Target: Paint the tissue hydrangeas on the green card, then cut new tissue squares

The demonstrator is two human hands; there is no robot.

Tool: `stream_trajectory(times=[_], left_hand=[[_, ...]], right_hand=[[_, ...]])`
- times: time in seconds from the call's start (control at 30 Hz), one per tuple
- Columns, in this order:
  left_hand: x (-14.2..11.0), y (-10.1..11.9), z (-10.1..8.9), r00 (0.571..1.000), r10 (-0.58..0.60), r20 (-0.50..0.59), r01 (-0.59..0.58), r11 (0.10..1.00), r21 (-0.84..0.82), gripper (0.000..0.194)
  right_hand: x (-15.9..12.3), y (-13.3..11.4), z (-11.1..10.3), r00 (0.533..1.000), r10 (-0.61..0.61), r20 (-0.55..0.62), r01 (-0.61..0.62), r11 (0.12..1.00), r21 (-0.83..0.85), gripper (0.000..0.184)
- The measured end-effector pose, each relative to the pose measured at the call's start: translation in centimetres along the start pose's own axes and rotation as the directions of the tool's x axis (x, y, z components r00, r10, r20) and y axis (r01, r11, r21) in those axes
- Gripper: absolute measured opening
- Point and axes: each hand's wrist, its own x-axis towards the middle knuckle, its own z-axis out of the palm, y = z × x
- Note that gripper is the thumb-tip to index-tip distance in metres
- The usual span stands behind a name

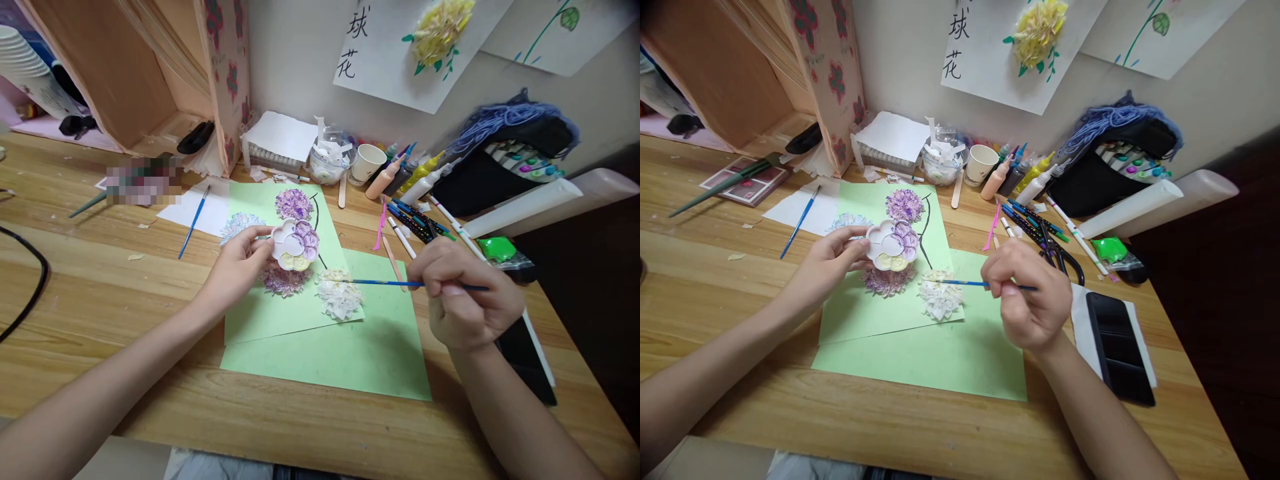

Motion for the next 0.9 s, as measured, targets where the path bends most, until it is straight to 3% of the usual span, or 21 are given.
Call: stream_trajectory(times=[0.1, 0.23, 0.47, 0.6, 0.77, 0.9], left_hand=[[0.0, 0.1, 0.0, 1.000, -0.005, 0.002, 0.005, 1.000, -0.002, 0.036], [-0.1, 0.2, 0.0, 1.000, -0.006, 0.006, 0.006, 1.000, -0.009, 0.038], [-0.1, 0.1, 0.0, 1.000, 0.003, -0.001, -0.003, 1.000, -0.002, 0.037], [-0.1, 0.1, 0.0, 1.000, 0.011, 0.009, -0.011, 1.000, -0.003, 0.038], [-0.1, 0.1, 0.0, 1.000, 0.001, 0.000, -0.001, 1.000, 0.000, 0.037], [-0.1, 0.1, 0.0, 1.000, -0.005, 0.005, 0.005, 1.000, -0.008, 0.039]], right_hand=[[-0.3, 0.1, 0.4, 0.997, -0.081, 0.014, 0.080, 0.996, 0.049, 0.016], [-0.2, -0.1, 0.8, 0.990, -0.114, 0.086, 0.116, 0.993, -0.020, 0.018], [-0.1, -0.6, 0.6, 0.986, -0.152, 0.071, 0.156, 0.986, -0.059, 0.019], [0.1, -0.9, 0.7, 0.973, -0.170, 0.157, 0.182, 0.981, -0.062, 0.019], [0.2, -1.0, 0.6, 0.978, -0.175, 0.110, 0.184, 0.980, -0.076, 0.018], [0.4, -1.1, 0.6, 0.966, -0.165, 0.201, 0.187, 0.978, -0.093, 0.019]])
